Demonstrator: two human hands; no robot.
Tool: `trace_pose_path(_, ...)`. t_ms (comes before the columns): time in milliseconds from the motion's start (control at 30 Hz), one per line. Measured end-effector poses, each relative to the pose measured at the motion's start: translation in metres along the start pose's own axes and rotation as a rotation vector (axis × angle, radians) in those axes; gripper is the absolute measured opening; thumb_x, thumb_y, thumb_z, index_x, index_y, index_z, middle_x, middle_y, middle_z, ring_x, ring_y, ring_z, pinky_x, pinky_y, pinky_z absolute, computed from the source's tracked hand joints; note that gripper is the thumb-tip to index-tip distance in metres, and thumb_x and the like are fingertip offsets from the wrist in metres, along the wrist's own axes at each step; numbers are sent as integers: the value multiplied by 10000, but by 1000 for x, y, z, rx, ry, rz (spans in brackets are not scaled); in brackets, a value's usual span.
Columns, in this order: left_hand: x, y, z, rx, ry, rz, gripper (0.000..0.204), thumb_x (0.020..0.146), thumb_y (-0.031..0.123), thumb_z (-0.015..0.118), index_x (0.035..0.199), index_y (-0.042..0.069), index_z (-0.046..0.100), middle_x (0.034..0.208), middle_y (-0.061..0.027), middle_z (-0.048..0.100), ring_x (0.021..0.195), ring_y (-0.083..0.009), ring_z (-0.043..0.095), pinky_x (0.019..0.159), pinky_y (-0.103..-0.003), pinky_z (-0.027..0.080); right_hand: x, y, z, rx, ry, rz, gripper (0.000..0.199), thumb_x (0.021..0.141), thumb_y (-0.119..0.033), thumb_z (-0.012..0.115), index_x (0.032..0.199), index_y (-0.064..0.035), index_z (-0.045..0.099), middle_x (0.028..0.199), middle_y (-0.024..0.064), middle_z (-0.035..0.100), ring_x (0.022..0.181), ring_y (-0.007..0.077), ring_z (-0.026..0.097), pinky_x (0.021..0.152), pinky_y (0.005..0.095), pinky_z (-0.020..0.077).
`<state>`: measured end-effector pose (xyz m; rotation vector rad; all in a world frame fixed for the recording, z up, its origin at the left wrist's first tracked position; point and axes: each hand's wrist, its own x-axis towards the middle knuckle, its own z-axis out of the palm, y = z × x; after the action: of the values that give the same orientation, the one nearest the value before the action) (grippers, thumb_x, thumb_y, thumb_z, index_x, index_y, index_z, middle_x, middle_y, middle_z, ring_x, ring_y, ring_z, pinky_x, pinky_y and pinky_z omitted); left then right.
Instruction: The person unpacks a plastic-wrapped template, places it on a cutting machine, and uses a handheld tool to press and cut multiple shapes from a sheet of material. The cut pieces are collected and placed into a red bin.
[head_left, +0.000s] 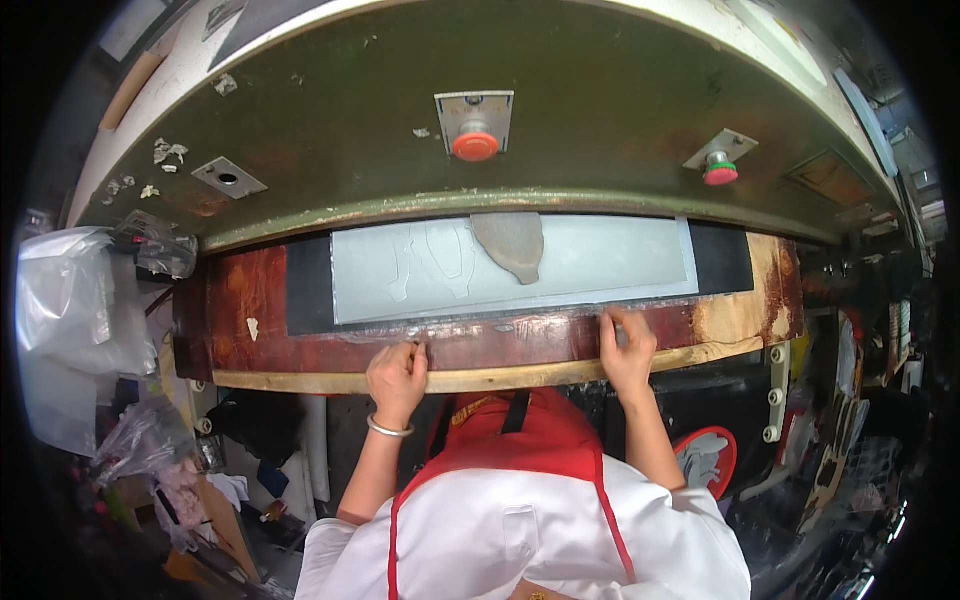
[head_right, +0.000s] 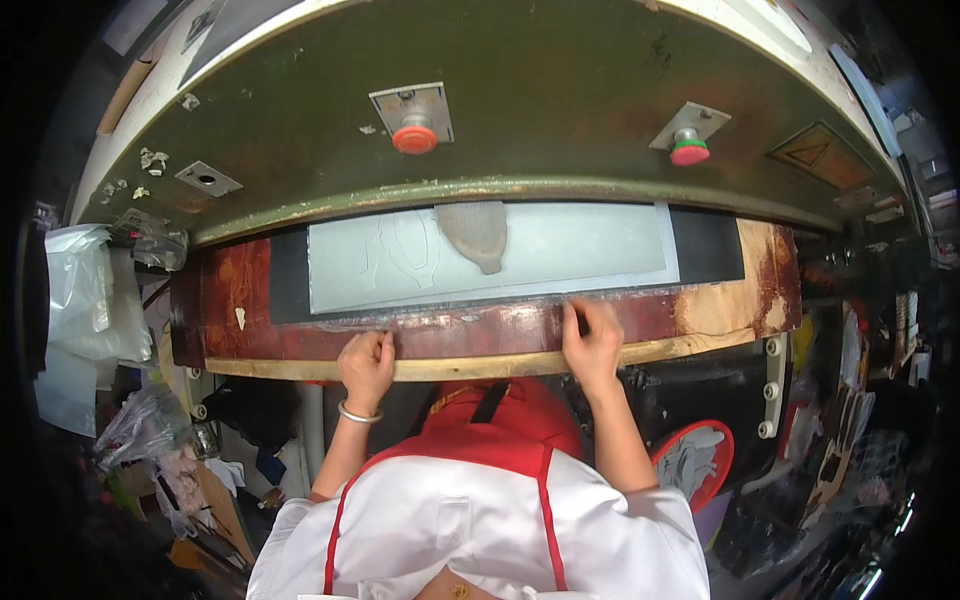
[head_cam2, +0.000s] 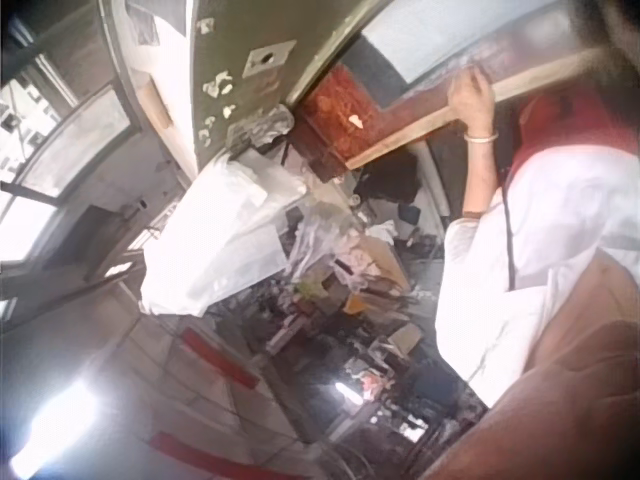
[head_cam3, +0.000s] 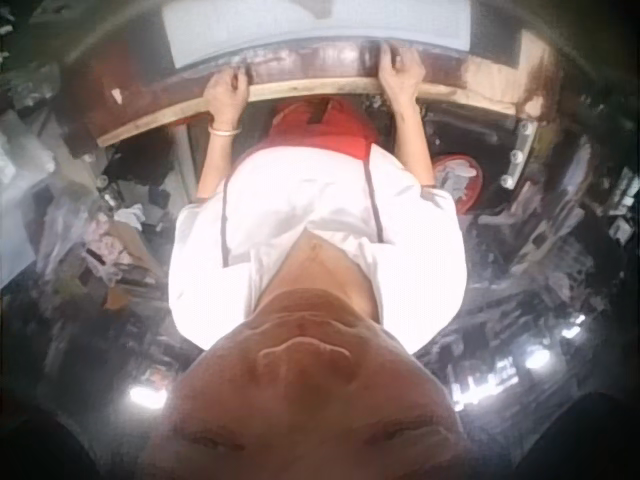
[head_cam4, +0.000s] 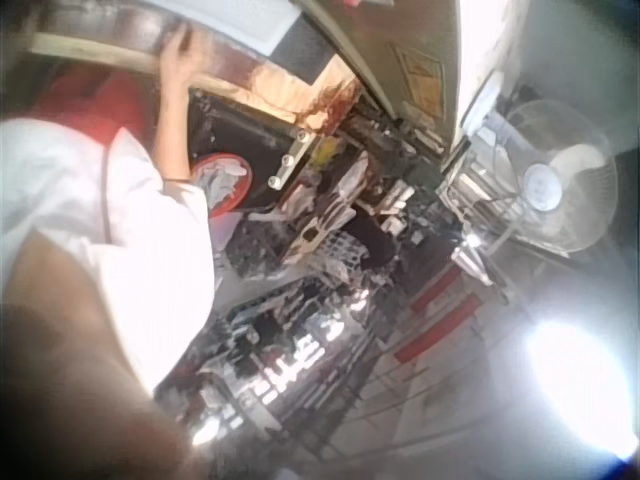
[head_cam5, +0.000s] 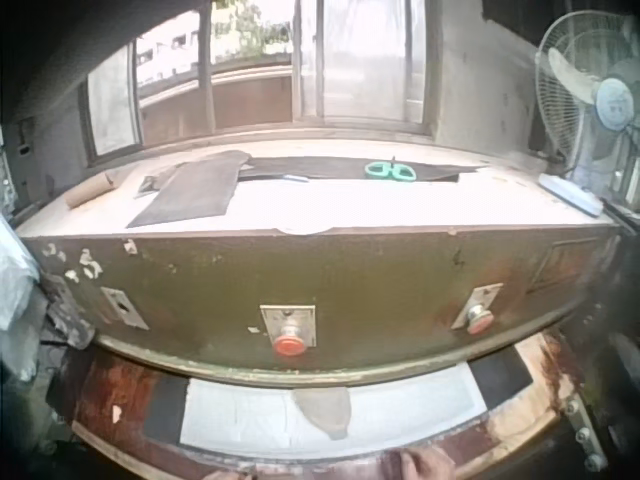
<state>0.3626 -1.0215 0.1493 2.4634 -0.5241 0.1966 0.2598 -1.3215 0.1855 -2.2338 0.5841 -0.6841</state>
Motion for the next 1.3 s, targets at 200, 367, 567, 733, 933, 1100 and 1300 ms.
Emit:
trace_pose_path(200, -71, 4, -18, -3, -132, 44, 164, 798, 131, 674, 681, 77, 572, 607, -87, 527, 579, -288, 525, 537, -394, 418, 4, -47, 85, -59, -254, -208, 1018, 569, -125, 861, 1410, 5, 302, 1338, 242, 383, 1273, 451, 325, 1067, 500, 312)
trace_pose_path(367, -111, 5, -28, -15, -124, 121, 157, 784, 122, 680, 690, 80, 562, 645, -80, 540, 601, -278, 534, 541, -379, 421, -31, -55, 71, 120, -193, -29, 1045, 554, -101, 867, 1432, -55, 303, 1332, 280, 384, 1258, 429, 378, 1015, 489, 376)
trace_pose_path(567, -134, 3, -33, -9, -248, 97, 144, 782, 146, 687, 710, 91, 574, 671, -61, 548, 640, -264, 541, 563, -366, 420, -16, -37, -6, 492, -251, 368, 1030, 548, -89, 860, 1423, -58, 316, 1272, 220, 476, 1172, 316, 505, 975, 422, 432)
trace_pose_path(733, -122, 6, -32, 29, -266, 141, 152, 793, 158, 673, 709, 89, 567, 676, -66, 547, 645, -266, 543, 572, -366, 421, -23, -12, 5, -165, -161, -116, 1089, 544, -68, 838, 1441, 11, 225, 1293, 241, 431, 1197, 398, 416, 1025, 456, 362)
trace_pose_path(933, -78, 5, -25, 15, -218, 152, 153, 800, 133, 662, 699, 78, 561, 665, -88, 540, 629, -286, 538, 561, -384, 425, 12, 5, 27, -37, -105, -25, 1118, 607, -180, 848, 1468, 22, 164, 1339, 259, 391, 1229, 396, 404, 1030, 458, 358)
trace_pose_path(1100, -27, -2, -6, 2, -142, 63, 174, 804, 101, 655, 671, 58, 552, 610, -107, 521, 568, -306, 521, 521, -405, 418, 139, 3, -16, -32, 430, -51, 926, 841, -313, 671, 1452, 91, 104, 1439, 324, 257, 1326, 440, 272, 1095, 492, 229)
trace_pose_path(1300, 56, -11, 12, 5, -22, 116, 203, 814, 97, 637, 640, 51, 542, 576, -113, 505, 534, -310, 507, 500, -415, 398, 202, 4, -10, -202, 595, -138, 905, 916, -402, 563, 1436, 123, 40, 1466, 391, 75, 1387, 499, 81, 1128, 527, 101)
